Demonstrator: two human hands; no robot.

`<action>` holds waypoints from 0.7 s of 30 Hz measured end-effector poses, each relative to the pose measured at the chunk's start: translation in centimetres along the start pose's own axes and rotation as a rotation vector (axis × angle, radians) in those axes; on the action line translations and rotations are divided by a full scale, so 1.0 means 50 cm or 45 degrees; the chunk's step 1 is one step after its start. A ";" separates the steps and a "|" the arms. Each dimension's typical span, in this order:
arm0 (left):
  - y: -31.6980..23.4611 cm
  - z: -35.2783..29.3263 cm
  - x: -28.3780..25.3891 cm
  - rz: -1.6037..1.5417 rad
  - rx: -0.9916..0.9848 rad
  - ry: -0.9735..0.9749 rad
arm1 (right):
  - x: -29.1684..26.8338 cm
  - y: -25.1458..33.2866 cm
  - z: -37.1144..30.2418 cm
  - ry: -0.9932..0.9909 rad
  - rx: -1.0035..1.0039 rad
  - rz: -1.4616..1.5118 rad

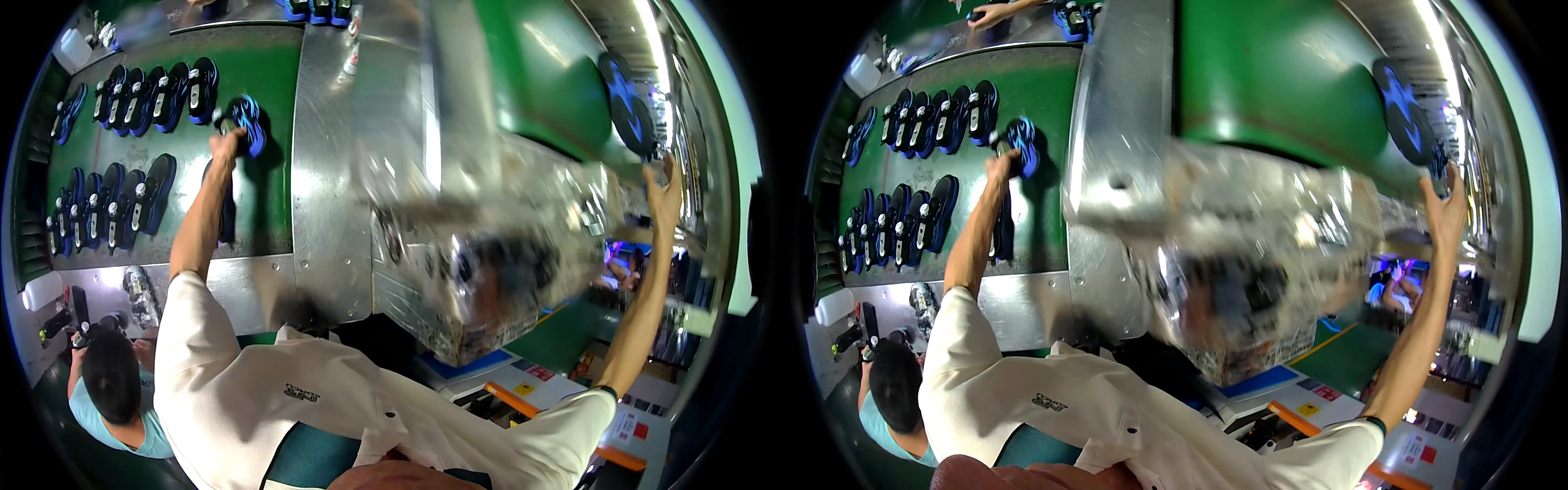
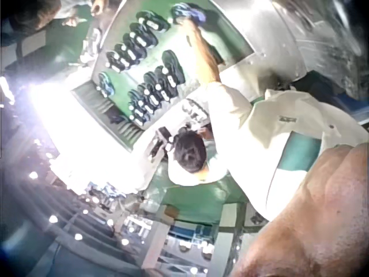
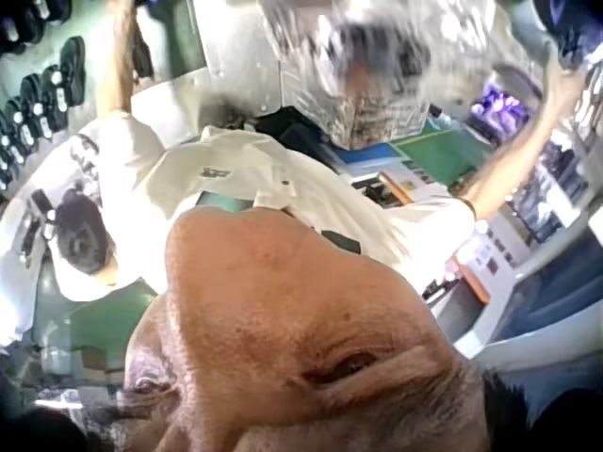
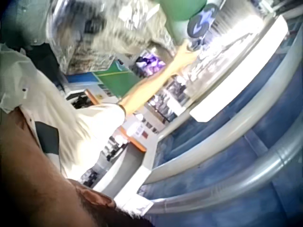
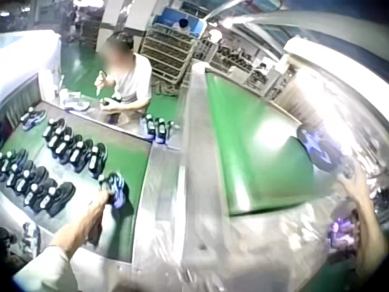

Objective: The person places shoes into a machine for processing, removes them, and then places them onto a conveyor belt.

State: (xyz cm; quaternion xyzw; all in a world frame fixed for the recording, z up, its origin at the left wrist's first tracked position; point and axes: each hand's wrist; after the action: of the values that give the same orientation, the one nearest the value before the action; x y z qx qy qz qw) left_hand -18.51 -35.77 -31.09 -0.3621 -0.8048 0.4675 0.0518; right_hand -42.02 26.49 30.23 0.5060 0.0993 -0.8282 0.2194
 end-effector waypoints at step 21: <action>0.114 -0.836 0.034 0.188 0.335 1.355 | 0.000 0.366 -0.057 -0.172 0.128 0.411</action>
State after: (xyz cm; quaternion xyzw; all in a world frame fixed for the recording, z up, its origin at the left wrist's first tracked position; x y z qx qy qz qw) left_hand 0.94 -3.09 -12.73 -0.5943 -0.5747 0.3190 0.4634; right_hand -31.25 11.44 29.96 0.4688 -0.0395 -0.8183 0.3301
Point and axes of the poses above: each hand's wrist, its own z-axis towards the middle knuckle, its own x-axis out of the palm, y = z × x, and after that the axes turned 14 degrees about z, right-handed
